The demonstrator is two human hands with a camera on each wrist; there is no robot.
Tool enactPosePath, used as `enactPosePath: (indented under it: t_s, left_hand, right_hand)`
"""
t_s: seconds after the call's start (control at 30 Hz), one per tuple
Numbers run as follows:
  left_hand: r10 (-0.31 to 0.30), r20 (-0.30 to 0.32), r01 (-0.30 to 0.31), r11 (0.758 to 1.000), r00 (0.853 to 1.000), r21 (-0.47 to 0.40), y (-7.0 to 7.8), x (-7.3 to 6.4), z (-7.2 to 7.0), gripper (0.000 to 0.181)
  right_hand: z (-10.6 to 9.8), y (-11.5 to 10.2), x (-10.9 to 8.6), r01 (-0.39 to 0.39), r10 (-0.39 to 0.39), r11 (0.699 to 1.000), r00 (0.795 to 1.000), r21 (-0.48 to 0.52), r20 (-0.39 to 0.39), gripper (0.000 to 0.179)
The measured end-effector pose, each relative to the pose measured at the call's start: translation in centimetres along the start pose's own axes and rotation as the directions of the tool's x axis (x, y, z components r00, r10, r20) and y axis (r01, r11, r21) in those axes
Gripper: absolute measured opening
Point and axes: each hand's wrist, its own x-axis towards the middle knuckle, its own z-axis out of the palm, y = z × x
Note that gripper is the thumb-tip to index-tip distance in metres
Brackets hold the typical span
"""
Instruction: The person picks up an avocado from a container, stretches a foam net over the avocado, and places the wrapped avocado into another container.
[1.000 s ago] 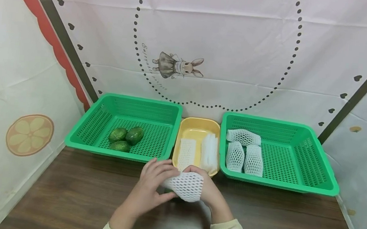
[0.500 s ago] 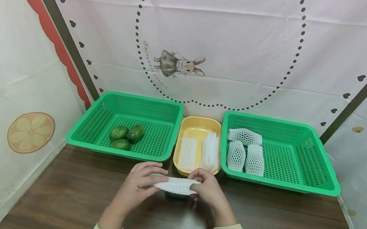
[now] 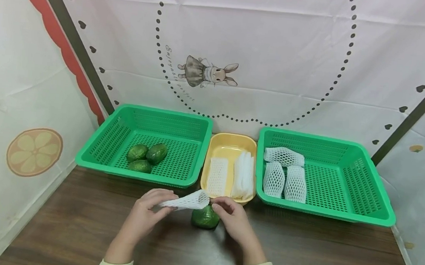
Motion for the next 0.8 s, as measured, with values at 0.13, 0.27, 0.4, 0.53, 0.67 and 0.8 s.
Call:
enactPosePath:
  t_s: [0.13,0.27,0.4,0.53,0.67,0.8]
  left_hand:
    - [-0.027,0.001,0.027,0.999,1.0,-0.024,-0.3,-0.1,0.0,0.023]
    - [-0.072,-0.001,0.072,0.997,0.997,-0.029,-0.7,-0.1,0.1,0.024]
    - [-0.103,0.01,0.103,0.994,0.995,-0.034,-1.1,-0.1,0.4,0.023]
    - [-0.129,0.028,0.13,0.99,0.991,-0.047,-1.3,0.0,0.8,0.023]
    - [-0.143,0.039,0.144,0.989,0.989,-0.043,-1.4,0.1,1.2,0.024]
    - [-0.154,0.05,0.156,0.987,0.987,-0.036,-1.5,0.1,1.4,0.023]
  right_hand:
    - [0.4,0.9,0.3,0.049,-0.048,0.998,0.999,-0.034,0.025,0.026]
    - [0.6,1.8,0.5,0.045,-0.039,0.993,0.998,-0.11,0.058,0.037]
    - [0.7,2.4,0.6,0.045,-0.029,0.982,0.996,-0.186,0.085,0.05]
    - [0.8,2.8,0.7,0.046,-0.028,0.982,0.994,-0.185,0.103,0.058]
    - [1.0,3.1,0.9,0.036,-0.016,0.982,0.994,-0.187,0.108,0.064]
    - [1.1,3.4,1.0,0.042,-0.018,0.975,0.994,-0.218,0.107,0.065]
